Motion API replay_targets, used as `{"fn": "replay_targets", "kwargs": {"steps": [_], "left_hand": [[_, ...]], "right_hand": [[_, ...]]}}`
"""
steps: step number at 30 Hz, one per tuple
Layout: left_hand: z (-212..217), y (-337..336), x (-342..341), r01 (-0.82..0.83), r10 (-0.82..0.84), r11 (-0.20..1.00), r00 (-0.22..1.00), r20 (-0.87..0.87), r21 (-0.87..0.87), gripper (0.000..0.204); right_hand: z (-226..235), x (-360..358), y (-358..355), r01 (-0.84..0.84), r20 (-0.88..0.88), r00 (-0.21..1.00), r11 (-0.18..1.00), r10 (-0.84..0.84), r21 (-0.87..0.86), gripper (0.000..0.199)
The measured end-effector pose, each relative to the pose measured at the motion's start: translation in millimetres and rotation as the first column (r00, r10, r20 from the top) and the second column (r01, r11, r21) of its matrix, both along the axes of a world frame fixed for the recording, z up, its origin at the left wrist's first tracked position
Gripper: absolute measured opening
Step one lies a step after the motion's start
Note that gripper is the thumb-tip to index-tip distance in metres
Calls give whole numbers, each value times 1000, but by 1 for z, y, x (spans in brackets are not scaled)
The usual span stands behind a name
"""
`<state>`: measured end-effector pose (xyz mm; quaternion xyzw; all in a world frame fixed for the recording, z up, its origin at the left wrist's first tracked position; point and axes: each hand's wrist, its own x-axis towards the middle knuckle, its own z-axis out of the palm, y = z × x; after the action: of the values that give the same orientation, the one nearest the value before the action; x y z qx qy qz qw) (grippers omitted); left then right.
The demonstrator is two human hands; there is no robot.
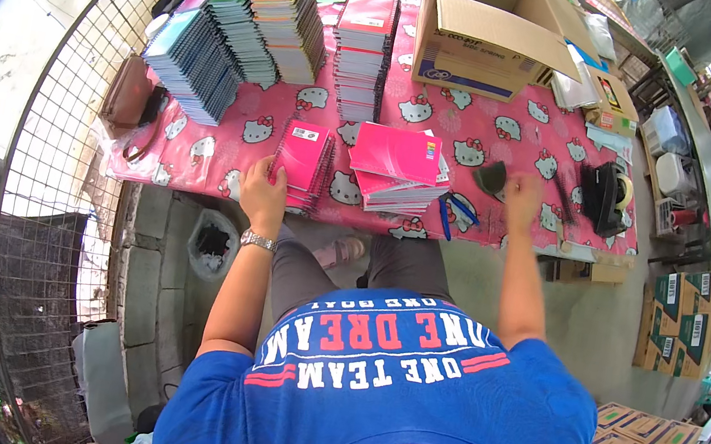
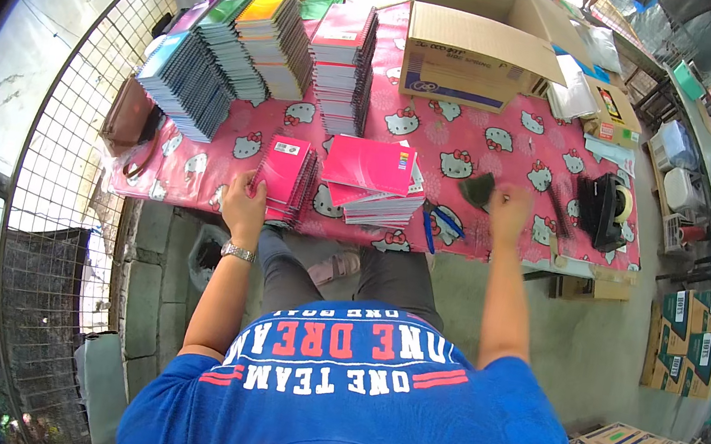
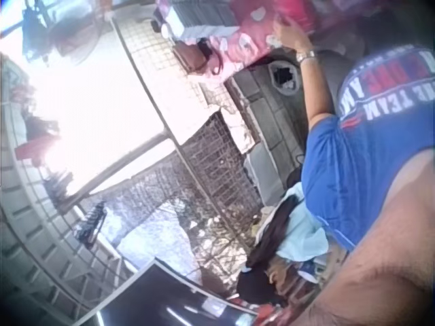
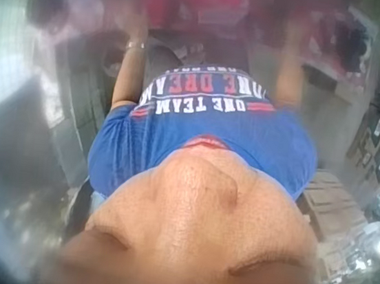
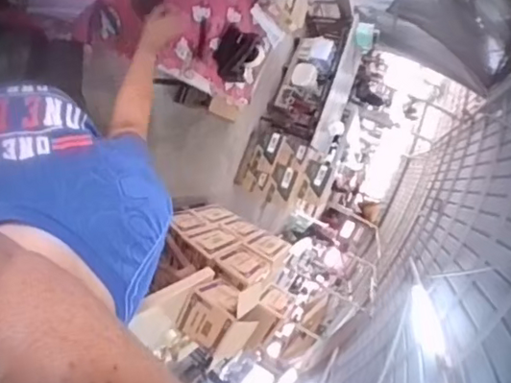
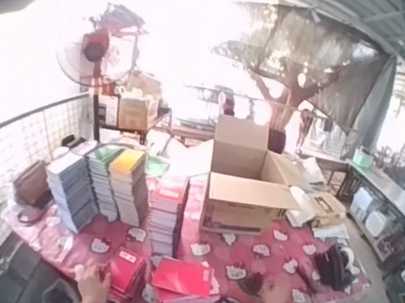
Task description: The person places a spiral-bound notebook into a stack, adds a small card to the top, and continues organizing stacks of colorful notebooks on a table.
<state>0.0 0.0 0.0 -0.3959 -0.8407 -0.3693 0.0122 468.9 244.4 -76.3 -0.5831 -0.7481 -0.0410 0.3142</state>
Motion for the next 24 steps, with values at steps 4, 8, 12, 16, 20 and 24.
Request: {"fn": "replay_targets", "kwargs": {"steps": [4, 8, 12, 16, 20, 24], "left_hand": [[-10, 4, -25, 19, -5, 994, 991, -134, 106, 25], [-25, 1, -20, 70, -68, 982, 998, -20, 178, 24], [-8, 8, -12, 68, -78, 992, 992, 100, 102, 25], [84, 31, 66, 600, -457, 764, 763, -457, 239, 27], [89, 65, 114, 813, -706, 573, 425, -566, -103, 27], [99, 72, 112, 841, -824, 472, 314, -471, -265, 21]], "right_hand": [[2, 49, 47, 448, 124, 879, 887, -460, 116, 29], [5, 85, 33, 367, 427, 855, 925, -295, -95, 30], [22, 106, 38, 447, 521, 802, 872, -293, -197, 28], [55, 71, 32, 224, 370, 878, 944, -303, 240, 29], [106, -27, 6, -96, -83, 991, 991, 105, 97, 26], [168, -109, -74, -527, -408, 776, 850, 482, 1, 23]]}}
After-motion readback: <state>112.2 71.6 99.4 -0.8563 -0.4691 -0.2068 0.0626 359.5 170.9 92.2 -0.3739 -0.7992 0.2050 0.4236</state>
